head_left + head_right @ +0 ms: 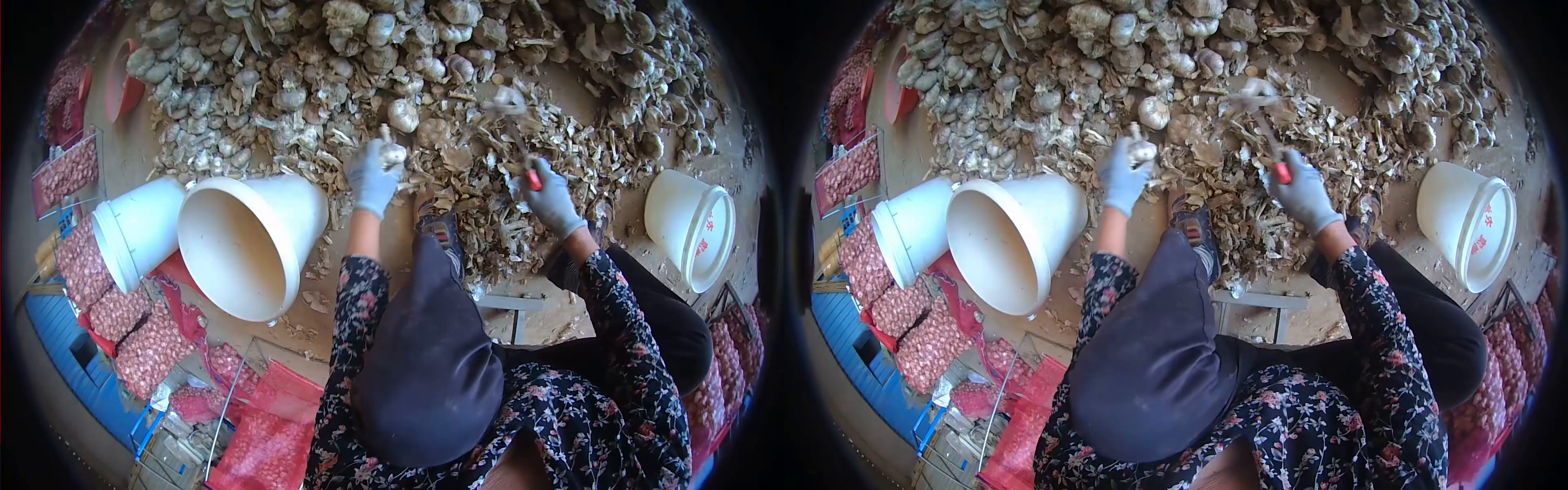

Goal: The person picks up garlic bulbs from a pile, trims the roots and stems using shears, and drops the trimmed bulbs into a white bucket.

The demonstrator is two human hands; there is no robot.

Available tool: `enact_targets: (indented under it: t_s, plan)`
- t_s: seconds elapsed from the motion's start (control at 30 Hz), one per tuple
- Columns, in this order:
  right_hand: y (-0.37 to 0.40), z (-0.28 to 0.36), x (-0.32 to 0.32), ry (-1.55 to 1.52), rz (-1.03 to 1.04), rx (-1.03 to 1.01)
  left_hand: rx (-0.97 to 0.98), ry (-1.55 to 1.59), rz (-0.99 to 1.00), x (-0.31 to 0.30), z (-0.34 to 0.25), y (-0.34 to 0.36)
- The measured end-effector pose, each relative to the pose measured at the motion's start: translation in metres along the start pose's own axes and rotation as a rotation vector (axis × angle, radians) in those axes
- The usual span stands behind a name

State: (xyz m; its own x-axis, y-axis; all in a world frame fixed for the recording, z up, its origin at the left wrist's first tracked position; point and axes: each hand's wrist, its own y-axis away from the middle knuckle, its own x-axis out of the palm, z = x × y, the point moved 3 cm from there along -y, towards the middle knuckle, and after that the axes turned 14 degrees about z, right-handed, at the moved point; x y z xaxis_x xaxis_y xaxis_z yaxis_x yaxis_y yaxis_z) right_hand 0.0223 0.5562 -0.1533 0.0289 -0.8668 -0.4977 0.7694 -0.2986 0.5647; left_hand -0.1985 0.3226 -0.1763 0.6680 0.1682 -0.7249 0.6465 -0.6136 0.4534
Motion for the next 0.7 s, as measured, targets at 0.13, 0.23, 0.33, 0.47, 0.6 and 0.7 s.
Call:
enact_targets:
  t_s: [0.13, 0.23, 0.33, 0.47, 0.6, 0.7]
  plan:
    - [-0.012, 0.051, 0.028, 0.119, 0.263, -0.170, 0.139, 0.717, -0.103, -0.028, 0.005, 0.043]
    - [-0.010, 0.074, 0.039, 0.120, 0.333, -0.238, 0.147, 0.828, -0.004, -0.041, 0.004, 0.058]
    - [-0.006, 0.090, 0.039, 0.111, 0.395, -0.258, 0.244, 0.451, -0.004, -0.058, -0.014, 0.061]
    - [-0.001, 0.112, 0.034, 0.071, 0.521, -0.244, 0.325, -0.076, -0.084, -0.062, -0.036, 0.063]
    - [-0.006, 0.114, 0.047, 0.161, 0.439, -0.312, 0.359, -0.303, -0.114, -0.062, -0.049, 0.064]
    - [-0.008, 0.118, 0.053, 0.135, 0.459, -0.275, 0.325, -0.400, -0.122, -0.059, -0.058, 0.064]
